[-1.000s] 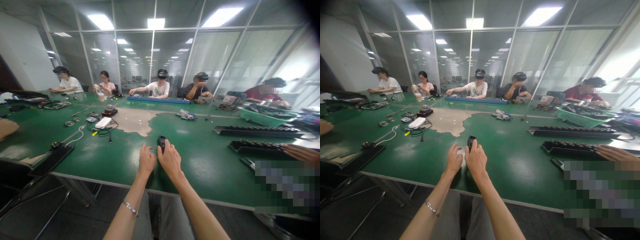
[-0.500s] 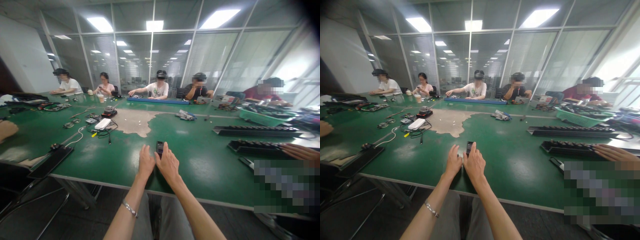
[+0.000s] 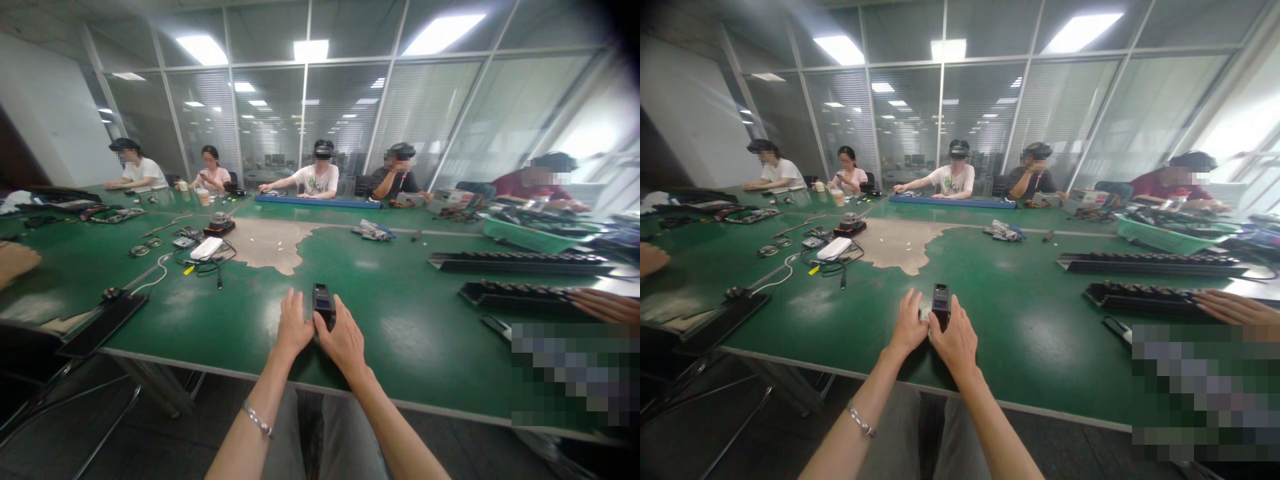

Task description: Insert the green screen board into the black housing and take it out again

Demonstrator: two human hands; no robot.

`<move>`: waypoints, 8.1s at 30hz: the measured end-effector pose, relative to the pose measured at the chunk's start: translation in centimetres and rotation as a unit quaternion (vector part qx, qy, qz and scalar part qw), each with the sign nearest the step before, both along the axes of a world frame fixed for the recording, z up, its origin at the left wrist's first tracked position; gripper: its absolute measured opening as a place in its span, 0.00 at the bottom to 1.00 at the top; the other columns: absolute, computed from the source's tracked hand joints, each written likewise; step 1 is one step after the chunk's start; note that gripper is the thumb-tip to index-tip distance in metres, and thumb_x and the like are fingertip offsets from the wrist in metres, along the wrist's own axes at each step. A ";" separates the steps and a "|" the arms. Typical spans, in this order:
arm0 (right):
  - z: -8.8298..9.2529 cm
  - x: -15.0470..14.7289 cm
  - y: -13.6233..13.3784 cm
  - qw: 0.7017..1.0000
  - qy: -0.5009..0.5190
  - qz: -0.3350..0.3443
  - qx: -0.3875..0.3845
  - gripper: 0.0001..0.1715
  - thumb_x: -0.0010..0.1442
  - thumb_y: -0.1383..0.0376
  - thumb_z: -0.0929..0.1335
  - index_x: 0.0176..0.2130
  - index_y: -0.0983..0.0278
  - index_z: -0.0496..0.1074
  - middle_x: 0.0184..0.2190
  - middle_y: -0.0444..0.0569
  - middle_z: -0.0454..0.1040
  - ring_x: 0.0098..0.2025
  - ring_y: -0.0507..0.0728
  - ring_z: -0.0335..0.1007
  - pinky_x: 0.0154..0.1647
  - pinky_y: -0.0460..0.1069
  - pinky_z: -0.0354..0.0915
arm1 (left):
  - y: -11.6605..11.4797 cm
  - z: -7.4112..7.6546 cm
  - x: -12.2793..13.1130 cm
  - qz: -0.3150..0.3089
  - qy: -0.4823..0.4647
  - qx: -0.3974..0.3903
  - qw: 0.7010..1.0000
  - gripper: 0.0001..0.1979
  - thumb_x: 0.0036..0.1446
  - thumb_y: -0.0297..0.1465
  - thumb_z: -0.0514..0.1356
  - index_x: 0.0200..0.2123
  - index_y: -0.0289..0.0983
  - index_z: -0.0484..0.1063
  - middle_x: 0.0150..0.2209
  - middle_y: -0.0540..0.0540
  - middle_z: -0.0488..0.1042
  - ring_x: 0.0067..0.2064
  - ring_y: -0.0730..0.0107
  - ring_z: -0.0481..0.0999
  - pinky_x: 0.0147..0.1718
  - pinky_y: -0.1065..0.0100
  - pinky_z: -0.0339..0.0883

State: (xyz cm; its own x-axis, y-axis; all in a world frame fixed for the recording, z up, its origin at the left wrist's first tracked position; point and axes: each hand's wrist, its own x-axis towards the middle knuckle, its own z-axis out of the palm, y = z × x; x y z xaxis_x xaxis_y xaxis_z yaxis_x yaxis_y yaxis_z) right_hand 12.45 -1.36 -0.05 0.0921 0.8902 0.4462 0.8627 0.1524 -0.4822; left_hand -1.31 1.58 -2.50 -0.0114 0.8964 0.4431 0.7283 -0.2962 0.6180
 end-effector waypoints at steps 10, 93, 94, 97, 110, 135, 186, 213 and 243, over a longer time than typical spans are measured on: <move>0.3 0.0 0.5 0.999 0.028 -0.034 0.029 0.45 0.59 0.43 0.65 0.63 0.69 0.60 0.59 0.64 0.62 0.61 0.65 0.60 0.57 0.57 0.62 | -0.4 0.3 0.3 -0.037 0.045 -0.016 0.998 0.35 0.52 0.31 0.61 0.63 0.27 0.60 0.69 0.28 0.51 0.70 0.44 0.49 0.67 0.49 0.49; 0.2 6.2 2.0 0.991 -0.010 -0.128 -0.041 0.28 0.62 0.50 0.64 0.54 0.65 0.69 0.44 0.54 0.73 0.46 0.61 0.69 0.47 0.53 0.62 | -1.0 2.3 0.5 -0.032 0.054 -0.053 0.997 0.15 0.59 0.40 0.64 0.46 0.38 0.78 0.69 0.37 0.55 0.69 0.49 0.54 0.66 0.51 0.50; 0.3 6.4 2.1 0.991 0.000 -0.125 -0.045 0.29 0.61 0.50 0.64 0.54 0.65 0.69 0.44 0.54 0.74 0.46 0.61 0.69 0.47 0.53 0.62 | -1.0 2.4 0.5 -0.032 0.053 -0.053 0.997 0.15 0.59 0.40 0.64 0.46 0.38 0.77 0.69 0.37 0.55 0.69 0.49 0.54 0.66 0.50 0.50; 1.0 6.7 2.6 0.991 0.056 -0.105 -0.055 0.30 0.61 0.49 0.63 0.53 0.66 0.72 0.47 0.56 0.74 0.48 0.62 0.70 0.50 0.53 0.62 | -1.1 2.3 0.4 -0.034 0.050 -0.053 0.997 0.15 0.59 0.40 0.63 0.47 0.39 0.77 0.69 0.38 0.55 0.69 0.49 0.54 0.66 0.50 0.50; 5.6 -0.1 2.8 0.993 0.034 -0.090 -0.065 0.29 0.61 0.48 0.63 0.50 0.65 0.73 0.45 0.57 0.74 0.48 0.62 0.71 0.49 0.53 0.63 | -1.3 1.8 0.2 -0.023 0.040 -0.038 0.998 0.13 0.57 0.35 0.65 0.46 0.39 0.76 0.68 0.38 0.55 0.69 0.48 0.52 0.65 0.47 0.53; 4.6 -3.6 1.0 0.984 -0.073 -0.139 -0.088 0.27 0.65 0.46 0.60 0.47 0.65 0.68 0.41 0.54 0.70 0.43 0.61 0.72 0.42 0.52 0.64 | -0.7 1.0 0.0 -0.036 0.039 -0.004 0.999 0.28 0.57 0.30 0.57 0.60 0.30 0.60 0.65 0.28 0.60 0.69 0.48 0.52 0.67 0.46 0.50; 5.8 3.9 3.4 0.986 -0.057 -0.158 -0.009 0.35 0.66 0.55 0.59 0.66 0.70 0.55 0.50 0.61 0.72 0.52 0.64 0.69 0.49 0.53 0.62 | -1.1 1.5 0.4 -0.016 0.102 -0.039 0.994 0.28 0.59 0.44 0.63 0.58 0.36 0.69 0.68 0.33 0.55 0.69 0.46 0.52 0.65 0.51 0.52; 1.3 4.7 1.9 0.989 -0.047 -0.137 -0.035 0.37 0.69 0.49 0.53 0.67 0.68 0.54 0.51 0.60 0.68 0.54 0.64 0.65 0.50 0.54 0.61 | -0.9 1.8 0.6 -0.022 0.117 -0.033 0.992 0.25 0.61 0.46 0.61 0.53 0.34 0.71 0.67 0.32 0.56 0.69 0.45 0.53 0.65 0.49 0.53; 4.9 -0.3 2.2 0.998 -0.023 -0.054 0.019 0.39 0.63 0.56 0.61 0.68 0.70 0.52 0.55 0.61 0.69 0.57 0.63 0.65 0.55 0.54 0.61 | -1.1 1.2 0.3 -0.016 0.069 -0.021 0.997 0.23 0.55 0.37 0.66 0.52 0.36 0.68 0.68 0.33 0.55 0.69 0.46 0.52 0.64 0.43 0.53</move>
